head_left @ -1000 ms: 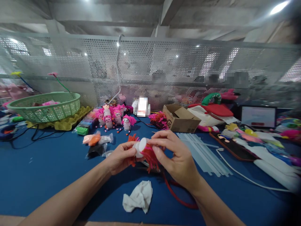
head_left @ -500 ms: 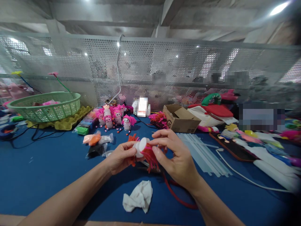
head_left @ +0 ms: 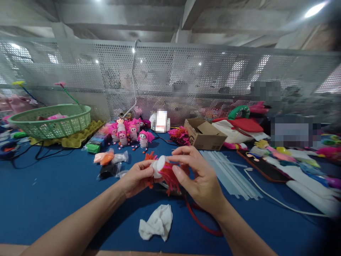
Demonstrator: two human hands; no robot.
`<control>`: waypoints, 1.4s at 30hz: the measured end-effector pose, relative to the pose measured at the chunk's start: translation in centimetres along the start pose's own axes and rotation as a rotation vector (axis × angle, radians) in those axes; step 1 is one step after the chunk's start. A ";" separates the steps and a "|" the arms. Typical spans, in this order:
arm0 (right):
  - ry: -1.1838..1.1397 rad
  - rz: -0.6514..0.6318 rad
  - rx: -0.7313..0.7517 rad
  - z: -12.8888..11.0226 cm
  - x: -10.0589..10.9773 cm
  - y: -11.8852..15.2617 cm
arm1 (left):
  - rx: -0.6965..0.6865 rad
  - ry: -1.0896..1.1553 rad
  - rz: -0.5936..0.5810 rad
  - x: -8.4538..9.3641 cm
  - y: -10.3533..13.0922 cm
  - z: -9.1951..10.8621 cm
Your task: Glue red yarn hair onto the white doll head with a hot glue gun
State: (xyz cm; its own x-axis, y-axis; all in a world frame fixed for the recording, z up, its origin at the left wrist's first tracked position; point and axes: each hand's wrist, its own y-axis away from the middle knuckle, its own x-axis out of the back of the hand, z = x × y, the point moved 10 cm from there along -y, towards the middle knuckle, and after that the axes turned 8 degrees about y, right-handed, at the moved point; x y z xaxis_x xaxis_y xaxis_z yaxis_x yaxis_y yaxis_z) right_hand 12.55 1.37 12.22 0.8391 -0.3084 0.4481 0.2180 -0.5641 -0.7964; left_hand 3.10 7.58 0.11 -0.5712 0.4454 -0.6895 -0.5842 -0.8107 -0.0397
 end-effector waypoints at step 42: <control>0.014 0.012 0.013 -0.1 -0.3 0.3 | -0.046 0.038 -0.023 -0.1 0.0 0.4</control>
State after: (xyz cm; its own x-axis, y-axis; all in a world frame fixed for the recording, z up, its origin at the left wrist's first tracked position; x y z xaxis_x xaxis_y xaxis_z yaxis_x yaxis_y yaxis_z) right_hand 12.30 1.20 11.86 0.8347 -0.3257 0.4441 0.2147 -0.5501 -0.8070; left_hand 2.94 7.69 0.46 -0.5350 0.4496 -0.7153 -0.5690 -0.8176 -0.0883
